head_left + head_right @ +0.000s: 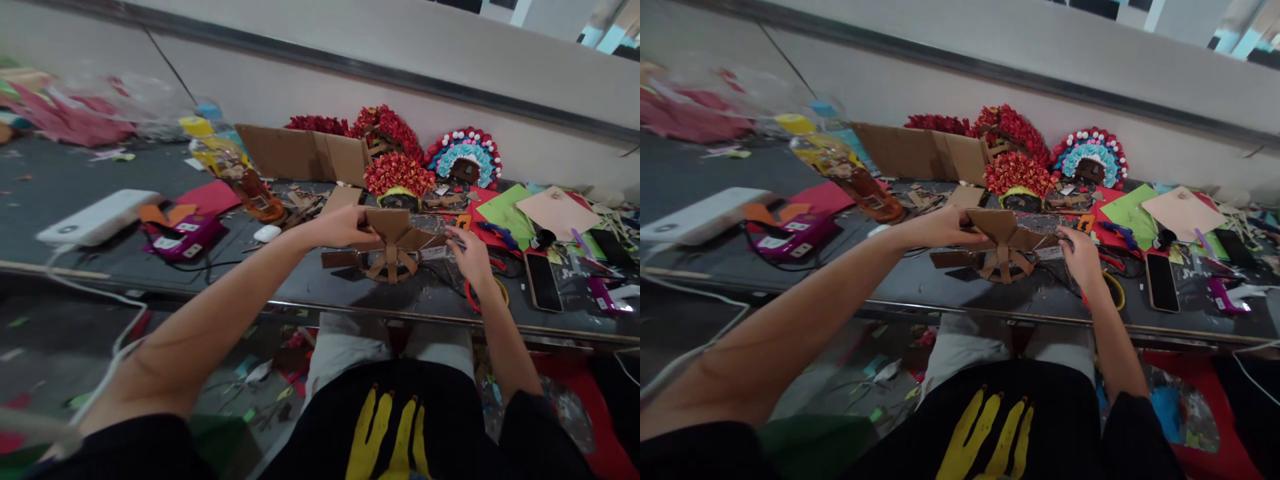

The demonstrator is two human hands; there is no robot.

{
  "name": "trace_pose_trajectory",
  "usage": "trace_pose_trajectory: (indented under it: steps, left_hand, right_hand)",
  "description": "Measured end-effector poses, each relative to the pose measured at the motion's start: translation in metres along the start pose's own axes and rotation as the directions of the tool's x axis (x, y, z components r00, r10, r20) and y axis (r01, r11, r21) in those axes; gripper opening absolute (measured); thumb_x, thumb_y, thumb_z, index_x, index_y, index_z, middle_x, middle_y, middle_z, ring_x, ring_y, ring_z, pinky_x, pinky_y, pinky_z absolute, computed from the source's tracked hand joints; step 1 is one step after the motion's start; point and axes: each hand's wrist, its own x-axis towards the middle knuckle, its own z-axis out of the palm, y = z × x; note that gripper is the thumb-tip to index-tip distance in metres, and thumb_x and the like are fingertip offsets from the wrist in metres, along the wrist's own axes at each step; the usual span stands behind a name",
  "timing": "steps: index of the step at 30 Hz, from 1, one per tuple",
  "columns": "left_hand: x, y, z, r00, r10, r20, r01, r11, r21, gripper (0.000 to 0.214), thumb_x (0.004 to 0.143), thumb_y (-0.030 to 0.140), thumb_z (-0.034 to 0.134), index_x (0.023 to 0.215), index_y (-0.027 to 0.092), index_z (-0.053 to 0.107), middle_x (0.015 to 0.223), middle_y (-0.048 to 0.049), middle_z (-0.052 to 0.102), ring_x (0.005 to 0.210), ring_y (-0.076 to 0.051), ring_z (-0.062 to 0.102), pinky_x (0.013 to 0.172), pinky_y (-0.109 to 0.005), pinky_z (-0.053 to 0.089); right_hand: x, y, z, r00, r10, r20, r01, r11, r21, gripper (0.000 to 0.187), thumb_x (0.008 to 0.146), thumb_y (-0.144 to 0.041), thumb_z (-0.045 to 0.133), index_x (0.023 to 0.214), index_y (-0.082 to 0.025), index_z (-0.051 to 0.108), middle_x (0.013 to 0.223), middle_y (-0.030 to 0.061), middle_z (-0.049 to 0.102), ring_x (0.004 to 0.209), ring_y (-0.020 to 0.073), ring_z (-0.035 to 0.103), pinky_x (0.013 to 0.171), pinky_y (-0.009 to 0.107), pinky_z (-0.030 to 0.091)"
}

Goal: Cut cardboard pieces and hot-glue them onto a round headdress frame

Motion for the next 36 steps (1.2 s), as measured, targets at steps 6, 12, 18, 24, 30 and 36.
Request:
trace_pose_trajectory:
  steps: [6, 12, 18, 24, 30, 36]
  left_hand:
    - [0.002, -0.009, 0.005, 0.999, -0.048, -0.005, 0.048, 0.999, 0.025, 0.038, 0.066, 0.041, 0.062, 0.089, 0.012, 0.062, 0.076, -0.0051, 0.066, 0.067, -0.017, 0.056, 0.057, -0.026, 0.04]
    - [0.001, -0.01, 0.006, 0.999, -0.044, -0.023, 0.044, 0.999, 0.018, 0.03, 0.067, 0.039, 0.063, 0.082, 0.013, 0.062, 0.071, -0.004, 0.065, 0.065, -0.016, 0.055, 0.055, -0.026, 0.039]
    - [0.0, -0.007, 0.006, 0.999, 0.026, -0.027, -0.028, 0.998, -0.057, 0.025, 0.067, 0.032, 0.063, 0.083, 0.013, 0.061, 0.076, -0.0036, 0.065, 0.068, -0.016, 0.056, 0.06, -0.025, 0.042]
    - [0.0, -0.001, 0.007, 1.0, -0.01, -0.027, 0.008, 0.996, -0.084, 0.034, 0.068, 0.03, 0.062, 0.095, 0.01, 0.059, 0.086, -0.0061, 0.067, 0.07, -0.014, 0.056, 0.061, -0.023, 0.042]
    - [-0.005, 0.008, 0.005, 0.997, -0.014, -0.07, 0.009, 0.997, -0.081, 0.039, 0.075, 0.039, 0.056, 0.101, 0.01, 0.062, 0.08, -0.0036, 0.066, 0.064, -0.012, 0.053, 0.059, -0.021, 0.04]
    - [-0.003, 0.008, 0.002, 0.998, 0.005, -0.061, -0.007, 1.0, -0.028, 0.04, 0.073, 0.042, 0.056, 0.096, 0.01, 0.064, 0.077, -0.0036, 0.064, 0.062, -0.012, 0.05, 0.057, -0.022, 0.037]
  right_hand:
    - [0.006, 0.002, 0.007, 1.0, 0.021, -0.004, -0.021, 1.0, -0.008, 0.026, 0.083, -0.024, 0.049, 0.101, -0.021, 0.067, 0.103, 0.0067, 0.071, 0.098, 0.0232, 0.064, 0.091, 0.039, 0.047]
    - [0.004, -0.003, -0.002, 0.998, 0.061, 0.031, -0.062, 0.998, 0.032, 0.033, 0.084, -0.03, 0.05, 0.115, -0.02, 0.059, 0.107, 0.0089, 0.07, 0.102, 0.0232, 0.063, 0.093, 0.039, 0.045]
    - [-0.068, 0.024, -0.025, 0.958, 0.276, -0.08, -0.285, 0.88, -0.38, 0.03, 0.081, -0.041, 0.053, 0.099, -0.018, 0.06, 0.098, 0.0145, 0.065, 0.093, 0.0295, 0.06, 0.084, 0.044, 0.046]
    - [-0.118, 0.059, -0.025, 0.902, 0.431, 0.005, -0.356, 0.751, -0.557, 0.042, 0.08, -0.044, 0.052, 0.106, -0.01, 0.057, 0.098, 0.0172, 0.063, 0.092, 0.029, 0.06, 0.082, 0.039, 0.045]
    - [-0.107, 0.075, -0.022, 0.866, 0.496, 0.067, -0.401, 0.767, -0.5, 0.045, 0.08, -0.041, 0.054, 0.112, -0.009, 0.057, 0.106, 0.0183, 0.062, 0.1, 0.0272, 0.059, 0.086, 0.038, 0.043]
    - [-0.109, 0.071, -0.028, 0.883, 0.469, -0.029, -0.447, 0.818, -0.362, 0.041, 0.081, -0.038, 0.046, 0.11, -0.012, 0.059, 0.103, 0.0153, 0.062, 0.098, 0.0259, 0.058, 0.087, 0.039, 0.042]
